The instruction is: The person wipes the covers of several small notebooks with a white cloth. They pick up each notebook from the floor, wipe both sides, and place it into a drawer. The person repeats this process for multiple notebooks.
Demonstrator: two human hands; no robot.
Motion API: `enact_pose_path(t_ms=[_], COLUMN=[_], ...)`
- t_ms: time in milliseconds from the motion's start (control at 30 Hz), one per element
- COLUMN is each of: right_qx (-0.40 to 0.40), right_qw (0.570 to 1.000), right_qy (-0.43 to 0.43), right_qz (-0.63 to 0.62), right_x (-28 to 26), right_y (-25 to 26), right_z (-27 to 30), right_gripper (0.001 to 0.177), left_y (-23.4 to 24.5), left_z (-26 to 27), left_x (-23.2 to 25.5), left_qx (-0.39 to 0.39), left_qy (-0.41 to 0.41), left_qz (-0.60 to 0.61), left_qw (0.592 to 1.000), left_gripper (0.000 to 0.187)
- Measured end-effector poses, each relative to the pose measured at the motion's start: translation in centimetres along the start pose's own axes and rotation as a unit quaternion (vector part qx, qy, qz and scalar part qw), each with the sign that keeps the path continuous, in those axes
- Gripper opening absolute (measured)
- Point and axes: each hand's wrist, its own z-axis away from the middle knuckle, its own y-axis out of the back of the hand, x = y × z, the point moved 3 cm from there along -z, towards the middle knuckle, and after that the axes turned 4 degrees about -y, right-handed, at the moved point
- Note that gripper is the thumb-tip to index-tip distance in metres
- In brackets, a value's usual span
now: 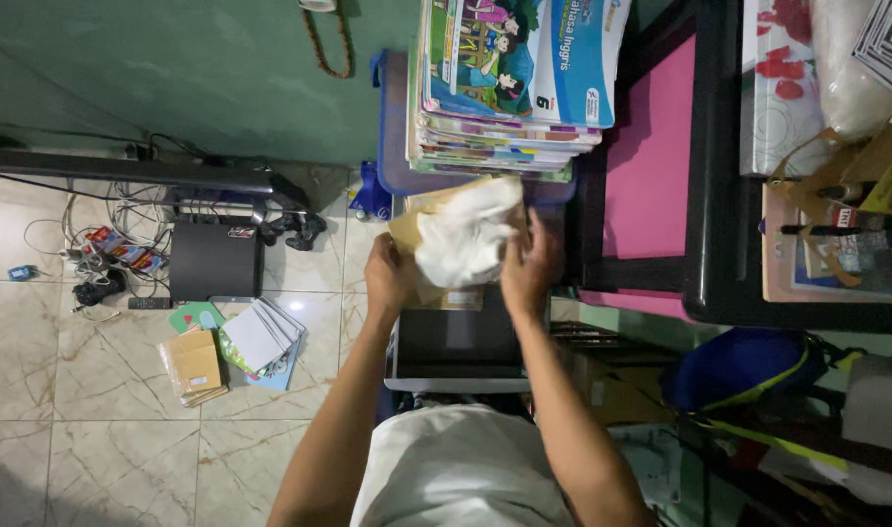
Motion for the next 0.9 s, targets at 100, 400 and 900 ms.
enact_pose_path(t_ms=[100,400,900], right_qx=[0.009,-0.103,-0.009], right_qw=[0.977,0.964,0.940], right_qy=[0.115,0.208,0.260], right_qz=[0.179,0.133,0.222], right_x=[-3.8,-1.9,-3.9], right_y=[-3.2,-10.1,-8.6], right_z=[1.3,2.9,-0.3], right_gripper=[0.064,0.056,0.058], left_y=[0.8,2.0,2.3], left_z=[0.7,0.6,0.1], left_x=[0.9,1.6,3.7], left_qx=[-0.002,-0.017,-0.043], left_qy=[0.030,0.030,0.047], left_qz=[0.025,-0.013,-0.061], left_qw=[0.999,0.999,0.996], left_gripper=[0.029,0.020,0.021])
